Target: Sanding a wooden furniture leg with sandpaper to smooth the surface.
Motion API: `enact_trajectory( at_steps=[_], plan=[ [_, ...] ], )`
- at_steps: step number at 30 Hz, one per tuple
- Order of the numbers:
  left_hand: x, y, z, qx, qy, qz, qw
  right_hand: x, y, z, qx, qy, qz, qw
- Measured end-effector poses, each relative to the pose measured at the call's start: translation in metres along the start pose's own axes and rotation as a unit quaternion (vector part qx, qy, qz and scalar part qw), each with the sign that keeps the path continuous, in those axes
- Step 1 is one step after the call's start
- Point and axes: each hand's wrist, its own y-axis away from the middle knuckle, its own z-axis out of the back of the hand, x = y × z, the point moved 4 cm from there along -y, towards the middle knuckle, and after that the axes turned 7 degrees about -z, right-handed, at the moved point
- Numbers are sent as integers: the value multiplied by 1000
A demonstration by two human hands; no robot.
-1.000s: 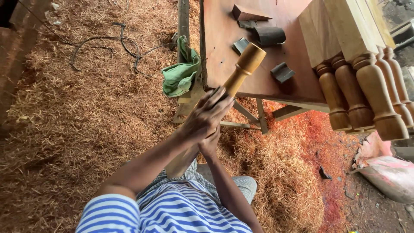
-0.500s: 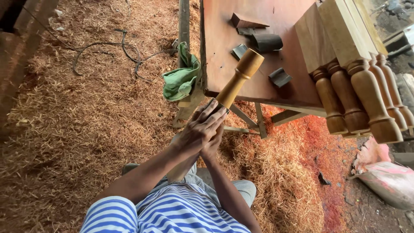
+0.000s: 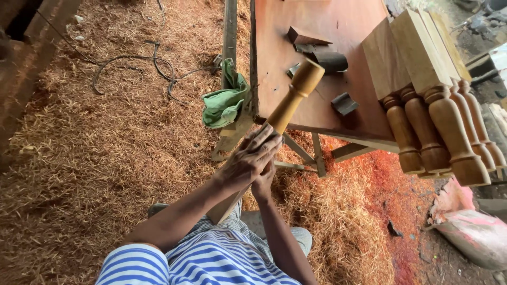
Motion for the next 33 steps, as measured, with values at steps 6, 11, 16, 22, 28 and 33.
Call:
enact_trajectory(
  at_steps=[6,11,16,22,28,33],
  plan=[
    [-5,-5,-1,-5,47,9,999,-16,2,11,8,-93,-34,995],
    [-4,1,-3,-2,23,11,1000,-11,0,5,23,-100,-44,994],
    [1,6,-6,-9,21,10,1000,-7,-3,-4,51,-127,-51,989],
    [-1,1,-6,-23,19,19,999,-2,-4,-7,55,-157,-59,984],
    [4,12,-7,-31,-25,30,999,-21,1,-10,60,-219,-70,971],
    [5,16,-1,-18,8,25,999,-17,6,-3,36,-23,-85,995]
  ],
)
